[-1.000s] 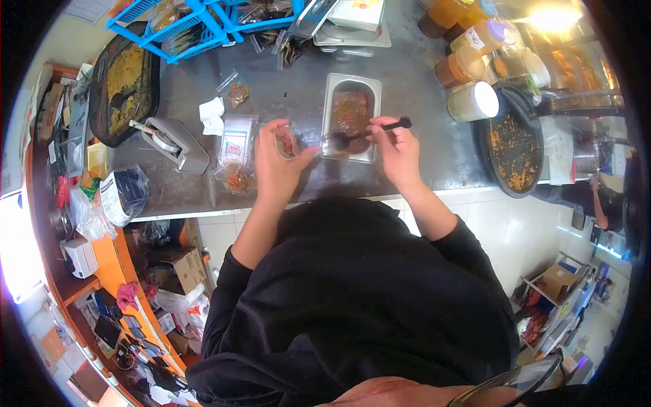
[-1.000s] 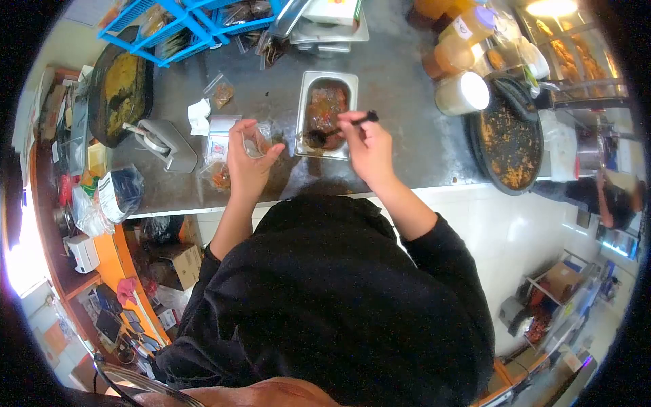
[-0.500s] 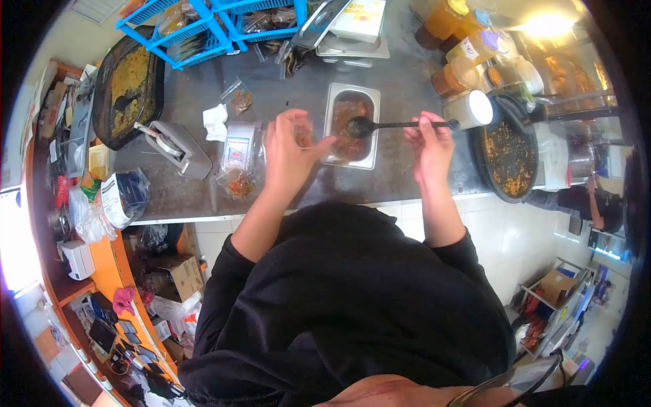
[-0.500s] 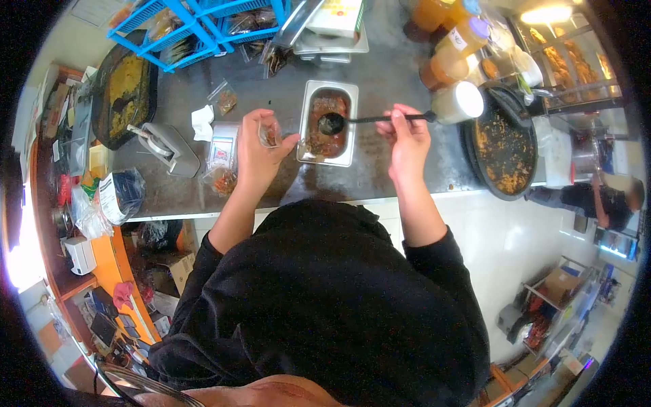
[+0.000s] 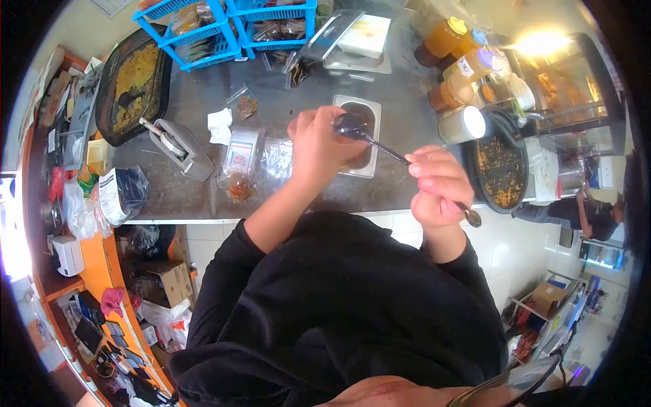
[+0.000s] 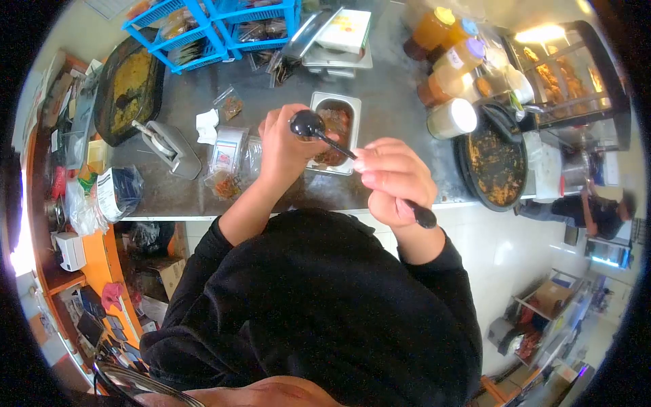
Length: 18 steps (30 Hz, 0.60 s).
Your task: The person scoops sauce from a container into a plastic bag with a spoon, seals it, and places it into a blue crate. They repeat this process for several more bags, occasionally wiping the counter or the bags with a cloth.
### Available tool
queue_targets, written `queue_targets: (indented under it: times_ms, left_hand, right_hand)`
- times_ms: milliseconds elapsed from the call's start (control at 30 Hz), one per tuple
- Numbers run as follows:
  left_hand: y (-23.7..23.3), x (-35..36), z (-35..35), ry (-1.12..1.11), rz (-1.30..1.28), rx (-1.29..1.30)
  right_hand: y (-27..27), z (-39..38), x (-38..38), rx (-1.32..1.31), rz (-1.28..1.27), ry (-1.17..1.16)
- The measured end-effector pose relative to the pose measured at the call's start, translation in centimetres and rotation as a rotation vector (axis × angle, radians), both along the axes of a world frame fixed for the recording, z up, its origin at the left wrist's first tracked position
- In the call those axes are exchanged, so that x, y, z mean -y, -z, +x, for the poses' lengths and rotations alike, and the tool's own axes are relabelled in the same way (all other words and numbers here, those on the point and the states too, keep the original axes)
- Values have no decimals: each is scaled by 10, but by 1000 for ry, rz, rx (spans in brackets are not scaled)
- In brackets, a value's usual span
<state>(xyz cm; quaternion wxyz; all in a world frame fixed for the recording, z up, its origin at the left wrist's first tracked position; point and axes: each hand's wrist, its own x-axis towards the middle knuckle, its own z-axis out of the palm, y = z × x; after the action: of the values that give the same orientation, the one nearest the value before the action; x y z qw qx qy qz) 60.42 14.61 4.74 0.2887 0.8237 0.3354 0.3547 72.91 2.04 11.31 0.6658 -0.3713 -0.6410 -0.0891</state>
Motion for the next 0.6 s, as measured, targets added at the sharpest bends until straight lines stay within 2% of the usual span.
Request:
queue_targets:
  times_ms: [233,333,367,467,500,567,600]
  left_hand:
    - [-4,4,-3,2,-46,-18]
    - [-6,3,-2,-39,-44,-42]
    - [-8,3,-2,-46,-41,-55]
    - [-1,2,-4,-17,-48,-33]
    - [5,0,-5,-1,-8,24]
    - [13,-2,-8,-21,-48,27]
    - [19,-5,-9,-17,-13,31]
  right_hand:
    - [5,-1,-1,-38,-25,-3]
    - [14,-2,-5,-289,12,41]
    - [22,6,-4,-457,-83,54]
    - [29,13,-5,-1056,-140,-30]
    - [36,16,-3,-1101,-139,-48]
    - [48,18,0,-1168,-168,41]
    - [57,16,2,-1119,-238,130]
